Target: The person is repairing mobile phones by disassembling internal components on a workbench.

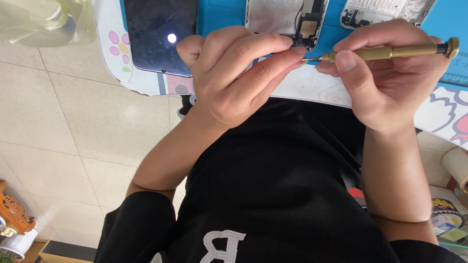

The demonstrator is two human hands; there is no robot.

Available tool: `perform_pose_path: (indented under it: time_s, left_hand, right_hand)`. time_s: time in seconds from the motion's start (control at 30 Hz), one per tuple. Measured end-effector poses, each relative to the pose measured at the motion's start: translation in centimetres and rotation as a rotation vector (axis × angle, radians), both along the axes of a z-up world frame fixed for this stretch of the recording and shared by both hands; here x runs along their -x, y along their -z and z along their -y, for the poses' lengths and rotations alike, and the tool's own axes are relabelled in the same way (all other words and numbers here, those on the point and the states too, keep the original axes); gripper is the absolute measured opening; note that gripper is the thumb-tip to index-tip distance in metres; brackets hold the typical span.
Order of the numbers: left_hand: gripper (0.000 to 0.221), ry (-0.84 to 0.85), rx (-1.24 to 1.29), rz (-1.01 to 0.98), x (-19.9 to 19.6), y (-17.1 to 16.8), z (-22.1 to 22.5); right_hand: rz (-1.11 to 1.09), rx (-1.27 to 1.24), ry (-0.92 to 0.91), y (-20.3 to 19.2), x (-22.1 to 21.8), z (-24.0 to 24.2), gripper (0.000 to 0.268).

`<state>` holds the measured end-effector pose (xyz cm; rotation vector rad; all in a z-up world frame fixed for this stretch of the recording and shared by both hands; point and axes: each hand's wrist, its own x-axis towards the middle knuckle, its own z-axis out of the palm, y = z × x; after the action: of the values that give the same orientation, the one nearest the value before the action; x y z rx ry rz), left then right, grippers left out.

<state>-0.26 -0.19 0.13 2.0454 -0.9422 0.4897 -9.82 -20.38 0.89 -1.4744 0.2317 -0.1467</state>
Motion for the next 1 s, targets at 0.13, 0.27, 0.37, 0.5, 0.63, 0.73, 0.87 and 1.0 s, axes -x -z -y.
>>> perform_pose_path:
  time_s: [0.13,0.27,0.37,0.5,0.63,0.73,0.87,1.0]
  left_hand:
    - [0.021,0.014,-0.007,-0.044,-0.09,-0.63,-0.05]
    - [0.020,0.025,-0.010,-0.093,-0.14,-0.75,-0.13]
    - [0.021,0.032,-0.001,-0.101,-0.17,-0.68,-0.11]
    - [0.023,0.029,0.015,-0.085,-0.33,-0.55,-0.01]
    - [0.024,0.028,0.025,-0.069,-0.40,-0.42,-0.04]
    - [0.023,0.025,0.009,-0.087,-0.25,-0.48,-0.14]
    - [0.021,0.028,0.007,-0.100,-0.27,-0.59,-0.15]
    - [0.020,0.021,0.017,-0.113,-0.17,-0.67,-0.10]
  right_hand:
    - [-0.022,0.009,0.000,-0.31,-0.25,0.00,0.014]
    - [-0.025,-0.025,0.000,-0.10,0.05,0.03,0.015]
    - [-0.016,-0.017,-0.007,-0.01,0.06,0.07,0.015]
    - [-0.014,-0.005,0.002,0.00,0.00,0.09,0.014]
    - [-0.006,-0.004,-0.009,0.17,0.09,0.15,0.014]
    - [-0.004,-0.033,0.003,0.11,0.16,0.06,0.014]
    - [-0.010,-0.032,-0.007,0.04,0.13,0.04,0.014]
    - [-0.006,-0.037,-0.014,0.26,0.42,0.11,0.016]
